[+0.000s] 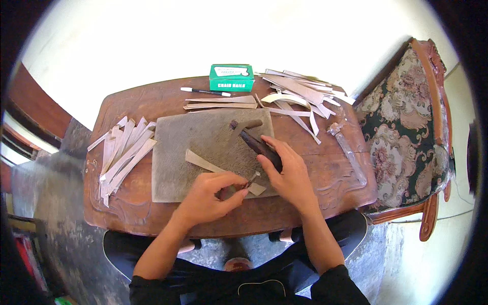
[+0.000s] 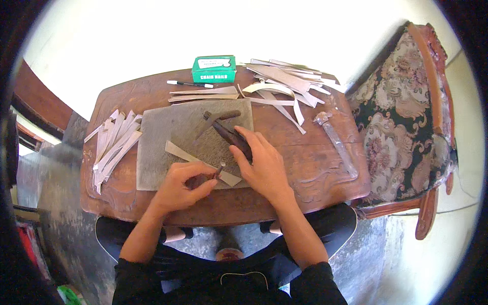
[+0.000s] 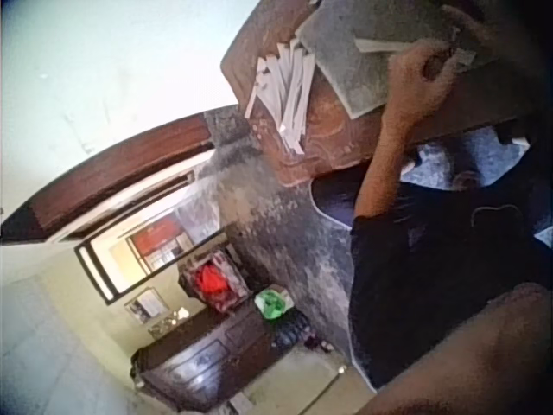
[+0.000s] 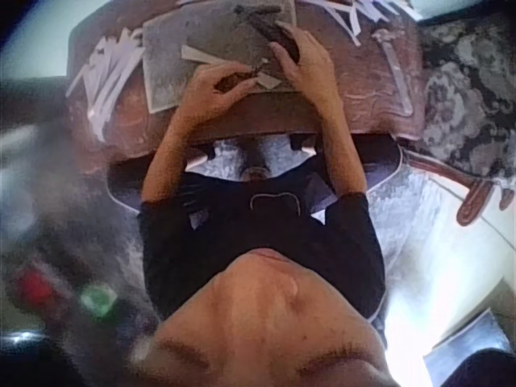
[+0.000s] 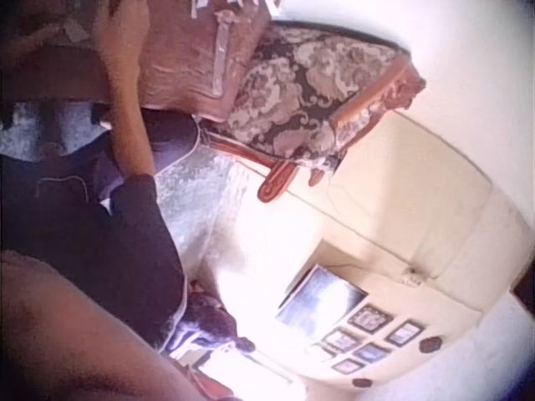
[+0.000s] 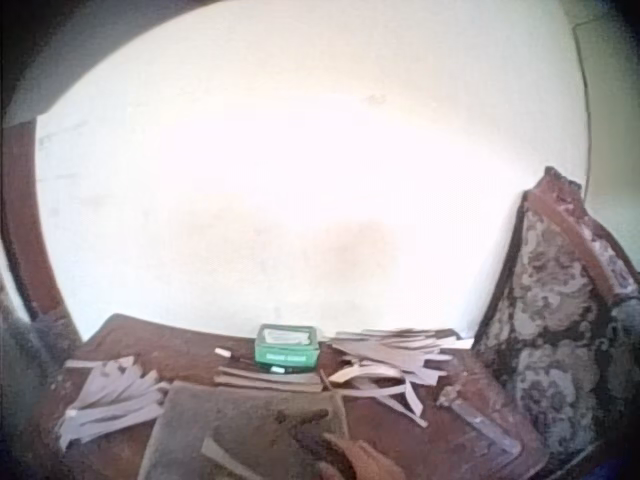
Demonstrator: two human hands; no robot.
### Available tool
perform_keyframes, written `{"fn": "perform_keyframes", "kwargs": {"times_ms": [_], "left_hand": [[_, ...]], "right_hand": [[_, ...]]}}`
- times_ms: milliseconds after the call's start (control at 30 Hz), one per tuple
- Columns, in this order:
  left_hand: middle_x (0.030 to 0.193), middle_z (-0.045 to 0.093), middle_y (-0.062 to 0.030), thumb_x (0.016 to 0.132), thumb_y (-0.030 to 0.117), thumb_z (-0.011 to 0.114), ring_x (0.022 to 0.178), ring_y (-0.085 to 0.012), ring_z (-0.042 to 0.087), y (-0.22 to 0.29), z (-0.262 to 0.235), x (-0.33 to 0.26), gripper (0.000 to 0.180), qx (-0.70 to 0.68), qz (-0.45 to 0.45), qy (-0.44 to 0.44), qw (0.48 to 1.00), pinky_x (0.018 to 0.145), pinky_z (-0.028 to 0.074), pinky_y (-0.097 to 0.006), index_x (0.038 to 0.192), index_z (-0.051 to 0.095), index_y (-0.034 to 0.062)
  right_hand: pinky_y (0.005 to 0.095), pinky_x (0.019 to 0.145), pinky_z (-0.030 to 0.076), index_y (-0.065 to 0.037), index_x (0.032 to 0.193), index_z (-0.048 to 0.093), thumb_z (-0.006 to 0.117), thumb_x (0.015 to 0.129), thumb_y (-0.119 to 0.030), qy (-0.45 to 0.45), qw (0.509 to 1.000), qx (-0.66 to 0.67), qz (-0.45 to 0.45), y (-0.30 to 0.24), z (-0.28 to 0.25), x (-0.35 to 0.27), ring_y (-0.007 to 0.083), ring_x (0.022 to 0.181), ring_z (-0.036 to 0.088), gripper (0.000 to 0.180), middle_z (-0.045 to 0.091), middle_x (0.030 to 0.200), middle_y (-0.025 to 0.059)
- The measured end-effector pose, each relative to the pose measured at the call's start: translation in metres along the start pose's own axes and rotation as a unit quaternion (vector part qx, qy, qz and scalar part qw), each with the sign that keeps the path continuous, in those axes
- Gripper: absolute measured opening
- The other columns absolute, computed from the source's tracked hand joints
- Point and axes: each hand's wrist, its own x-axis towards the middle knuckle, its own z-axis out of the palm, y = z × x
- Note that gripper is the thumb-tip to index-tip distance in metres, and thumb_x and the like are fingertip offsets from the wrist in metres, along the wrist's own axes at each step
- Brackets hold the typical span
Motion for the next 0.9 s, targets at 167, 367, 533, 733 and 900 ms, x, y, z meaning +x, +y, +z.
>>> {"fn": "perform_keyframes", "kwargs": {"times_ms": [167,367,533,733,900], "left_hand": [[0.091,0.069,-0.0062,0.086,0.016,0.074,0.088,-0.0277,0.064,-0.002,-0.037,-0.007,0.019,0.212,0.067,-0.064,0.973,0.079,0.052,-0.040,0.103,0.076,0.0111],[0.096,0.064,-0.0049,0.085,0.017,0.072,0.096,-0.0286,0.061,-0.009,-0.046,-0.017,0.016,0.292,0.041,-0.070,0.953,0.087,0.050,-0.041,0.100,0.077,0.0146],[0.097,0.064,-0.0063,0.085,0.016,0.074,0.097,-0.0292,0.061,-0.012,-0.044,-0.017,0.018,0.293,0.041,-0.066,0.953,0.086,0.049,-0.042,0.102,0.078,0.0117],[0.099,0.065,-0.0085,0.087,0.016,0.074,0.097,-0.0308,0.062,-0.011,-0.047,-0.017,0.019,0.276,0.029,-0.066,0.959,0.086,0.050,-0.041,0.104,0.076,0.0106],[0.109,0.064,-0.0111,0.087,0.009,0.073,0.098,-0.0305,0.063,-0.015,-0.058,-0.011,0.023,0.252,0.011,0.027,0.967,0.086,0.051,-0.040,0.110,0.074,0.0071]], "right_hand": [[0.0445,0.083,0.048,-0.007,0.127,0.063,0.070,0.092,-0.024,0.032,0.993,-0.111,-0.030,0.008,0.016,0.004,0.0347,0.097,0.062,0.039,0.065,0.105,0.0144],[0.0430,0.084,0.046,-0.009,0.127,0.064,0.072,0.090,-0.024,0.002,0.981,-0.190,-0.043,0.005,0.020,0.006,0.0300,0.100,0.060,0.041,0.064,0.103,0.0108],[0.0430,0.086,0.045,-0.011,0.126,0.065,0.074,0.087,-0.023,-0.009,0.978,-0.205,-0.031,0.002,0.019,0.003,0.0299,0.101,0.059,0.042,0.062,0.106,0.0096],[0.0432,0.087,0.045,-0.011,0.117,0.070,0.075,0.085,-0.024,-0.044,0.982,-0.169,-0.067,-0.023,0.009,-0.006,0.0297,0.102,0.058,0.034,0.063,0.104,0.0083],[0.0443,0.086,0.046,-0.010,0.110,0.073,0.074,0.086,-0.024,-0.153,0.975,-0.149,-0.065,-0.026,0.012,-0.017,0.0301,0.103,0.058,0.028,0.065,0.101,0.0074]]}}
